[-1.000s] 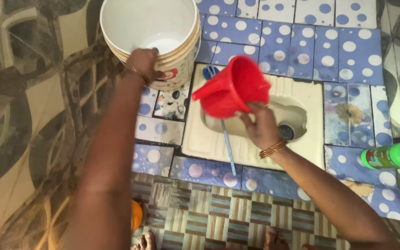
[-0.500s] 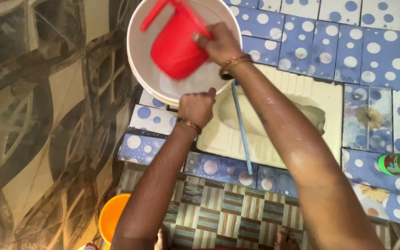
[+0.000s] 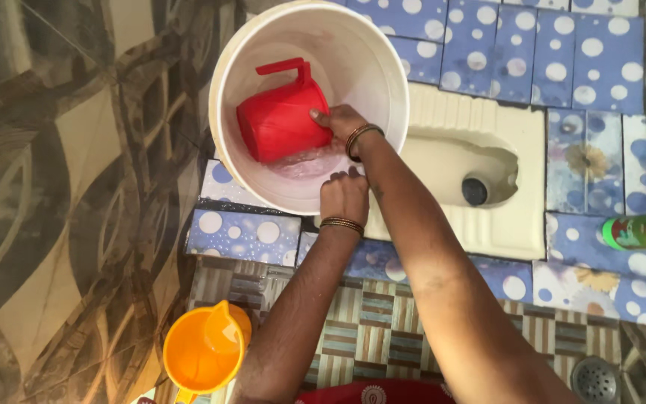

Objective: The person cleans a squat toilet by repeatedly scooping water from a bucket with a red jug and pouring it into the bowl. They use a long-handled brush to scrub the interior surfaces and rinse the bowl with water.

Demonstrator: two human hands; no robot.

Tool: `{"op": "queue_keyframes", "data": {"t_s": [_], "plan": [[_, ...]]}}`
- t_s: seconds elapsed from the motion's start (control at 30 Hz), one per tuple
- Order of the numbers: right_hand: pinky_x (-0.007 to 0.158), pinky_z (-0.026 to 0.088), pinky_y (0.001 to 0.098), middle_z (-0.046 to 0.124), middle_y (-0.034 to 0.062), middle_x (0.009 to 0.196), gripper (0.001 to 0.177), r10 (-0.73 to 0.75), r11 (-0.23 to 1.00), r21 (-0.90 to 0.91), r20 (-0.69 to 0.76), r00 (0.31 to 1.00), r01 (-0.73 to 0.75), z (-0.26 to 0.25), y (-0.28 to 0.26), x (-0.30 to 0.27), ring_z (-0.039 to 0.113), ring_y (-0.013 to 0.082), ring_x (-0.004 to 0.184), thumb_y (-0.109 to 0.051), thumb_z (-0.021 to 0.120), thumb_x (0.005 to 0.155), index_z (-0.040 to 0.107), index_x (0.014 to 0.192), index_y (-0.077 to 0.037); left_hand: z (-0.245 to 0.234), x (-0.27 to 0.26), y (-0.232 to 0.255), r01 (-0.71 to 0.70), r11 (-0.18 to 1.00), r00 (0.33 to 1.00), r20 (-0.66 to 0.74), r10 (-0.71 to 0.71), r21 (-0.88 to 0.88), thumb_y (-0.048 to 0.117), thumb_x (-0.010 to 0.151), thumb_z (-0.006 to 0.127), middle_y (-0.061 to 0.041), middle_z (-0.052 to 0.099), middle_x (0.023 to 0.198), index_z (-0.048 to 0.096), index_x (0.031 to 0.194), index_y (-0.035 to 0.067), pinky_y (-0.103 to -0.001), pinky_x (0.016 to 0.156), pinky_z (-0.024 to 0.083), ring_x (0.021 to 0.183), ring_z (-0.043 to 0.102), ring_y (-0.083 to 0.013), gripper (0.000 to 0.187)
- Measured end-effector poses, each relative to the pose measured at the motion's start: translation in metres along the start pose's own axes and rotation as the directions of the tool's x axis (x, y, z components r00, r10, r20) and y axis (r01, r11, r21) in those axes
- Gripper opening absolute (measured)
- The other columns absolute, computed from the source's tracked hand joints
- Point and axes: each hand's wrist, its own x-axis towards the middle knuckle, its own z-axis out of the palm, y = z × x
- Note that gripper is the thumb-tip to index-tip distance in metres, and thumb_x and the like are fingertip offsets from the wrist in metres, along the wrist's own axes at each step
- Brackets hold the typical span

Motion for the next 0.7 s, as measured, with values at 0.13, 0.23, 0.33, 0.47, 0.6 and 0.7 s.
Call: {"op": "queue_keyframes", "data": {"t_s": [0.13,0.23,0.33,0.47,0.6,0.7], "plan": [[0.062,0.063,0.0388,0.077,0.0107,0.086,0.030,-0.309,0.943,-0.155,-0.066,0.949,0.296,-0.009,0.001,0.020,0.073,0.0260,0.074,-0.031,0.078,0.088,0.076,0.098,-0.003,-0.008,0.009,0.001,0.040,0.999,0.999,0.010,-0.040,0.004,0.010,0.085,0.068,-0.014,0.073,0.078,0.072,0.088,0.005,-0.040,0.066,0.060,0.075,0.074,-0.0281,0.008],[0.070,0.058,0.0439,0.072,0.0244,0.087,0.029,-0.733,0.396,-0.842,-0.050,0.678,0.367,0.005,-0.018,0.022,0.071,0.0389,0.080,-0.026,0.086,0.079,0.075,0.085,0.000,-0.024,0.017,-0.013,0.058,0.998,0.994,0.095,-0.057,-0.013,0.013,0.081,0.070,-0.015,0.075,0.082,0.074,0.088,0.010,-0.042,0.069,0.060,0.078,0.075,-0.0303,0.008],[0.083,0.056,0.0481,0.072,0.0204,0.086,0.015,-0.790,0.046,-0.895,0.239,0.565,0.443,0.027,-0.053,-0.001,0.072,0.0364,0.089,-0.016,0.080,0.076,0.076,0.088,-0.007,-0.047,0.032,-0.033,0.096,0.995,0.963,0.257,-0.086,-0.030,0.021,0.080,0.072,-0.017,0.075,0.087,0.076,0.091,0.013,-0.046,0.076,0.059,0.084,0.074,-0.0347,0.014],[0.085,0.056,0.0469,0.071,0.0180,0.093,0.018,-0.835,-0.198,-0.818,0.429,0.344,0.539,0.007,-0.111,-0.083,0.070,0.0352,0.095,-0.015,0.082,0.079,0.071,0.088,-0.004,-0.076,0.062,-0.040,0.093,0.994,0.961,0.254,-0.105,0.057,0.026,0.080,0.073,-0.019,0.075,0.097,0.076,0.096,0.009,-0.046,0.082,0.058,0.093,0.073,-0.0341,0.024],[0.080,0.054,0.0454,0.071,0.0190,0.100,0.027,-0.867,-0.152,-0.755,0.412,0.282,0.638,-0.046,-0.174,-0.196,0.068,0.0377,0.094,-0.015,0.083,0.092,0.068,0.108,0.001,-0.109,0.095,-0.053,0.091,0.992,0.919,0.377,-0.120,0.093,0.034,0.081,0.073,-0.016,0.076,0.106,0.076,0.103,0.009,-0.044,0.089,0.058,0.101,0.073,-0.0312,0.034],[0.074,0.056,0.0411,0.074,0.0124,0.101,0.035,-0.750,0.195,-0.878,0.153,0.643,0.437,-0.087,-0.208,-0.267,0.072,0.0282,0.086,-0.038,0.071,0.105,0.069,0.120,-0.006,-0.124,0.119,-0.071,0.157,0.983,0.874,0.450,-0.186,0.100,0.051,0.078,0.078,-0.016,0.073,0.112,0.076,0.108,0.012,-0.045,0.093,0.055,0.107,0.069,-0.0330,0.049]]}}
